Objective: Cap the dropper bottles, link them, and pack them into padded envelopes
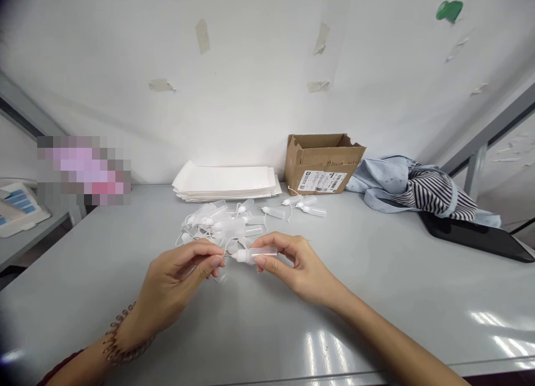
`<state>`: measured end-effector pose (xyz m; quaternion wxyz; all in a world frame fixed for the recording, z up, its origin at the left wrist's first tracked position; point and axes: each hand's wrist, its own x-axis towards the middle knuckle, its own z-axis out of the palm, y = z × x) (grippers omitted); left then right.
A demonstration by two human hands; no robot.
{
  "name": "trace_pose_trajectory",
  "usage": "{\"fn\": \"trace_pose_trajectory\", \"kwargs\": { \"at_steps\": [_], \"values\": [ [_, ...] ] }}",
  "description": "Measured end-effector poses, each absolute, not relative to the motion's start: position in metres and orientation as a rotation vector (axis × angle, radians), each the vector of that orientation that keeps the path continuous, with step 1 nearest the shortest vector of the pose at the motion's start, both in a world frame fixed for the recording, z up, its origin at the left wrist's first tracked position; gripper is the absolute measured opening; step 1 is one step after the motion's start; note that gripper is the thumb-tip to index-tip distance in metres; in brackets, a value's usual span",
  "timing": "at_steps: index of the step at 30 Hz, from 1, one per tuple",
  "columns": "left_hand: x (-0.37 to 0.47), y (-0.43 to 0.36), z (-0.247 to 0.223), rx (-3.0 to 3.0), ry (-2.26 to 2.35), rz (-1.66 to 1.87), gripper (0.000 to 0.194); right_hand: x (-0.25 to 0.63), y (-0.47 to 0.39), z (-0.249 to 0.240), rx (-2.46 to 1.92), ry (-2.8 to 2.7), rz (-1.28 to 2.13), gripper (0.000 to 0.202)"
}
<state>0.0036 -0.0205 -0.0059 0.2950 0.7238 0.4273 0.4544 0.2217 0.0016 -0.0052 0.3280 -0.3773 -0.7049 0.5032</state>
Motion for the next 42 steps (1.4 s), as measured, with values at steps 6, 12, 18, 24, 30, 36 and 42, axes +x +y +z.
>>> {"fn": "trace_pose_trajectory", "kwargs": {
  "at_steps": [6,12,18,24,30,36,42],
  "values": [
    [0.004,-0.022,-0.011,1.969,1.17,1.204,0.013,0.219,0.0,-0.007,-0.999,-1.865,1.274,0.02],
    [0.005,-0.021,-0.012,2.005,1.177,1.229,0.013,0.217,-0.001,-0.01,-1.005,-1.886,1.242,0.02],
    [0.007,-0.021,-0.014,2.001,1.172,1.216,0.013,0.216,-0.003,-0.01,-1.016,-1.885,1.22,0.022],
    [0.008,-0.02,-0.015,2.004,1.16,1.236,0.013,0.214,-0.005,-0.014,-1.031,-1.886,1.223,0.024],
    [0.009,-0.021,-0.016,2.026,1.151,1.247,0.013,0.212,-0.006,-0.014,-1.043,-1.922,1.225,0.027],
    [0.008,-0.021,-0.015,2.025,1.168,1.282,0.01,0.212,-0.006,-0.012,-1.016,-1.86,1.313,0.027],
    [0.008,-0.019,-0.013,1.988,1.179,1.275,0.013,0.209,-0.005,-0.013,-0.989,-1.763,1.422,0.03]
  ]
}}
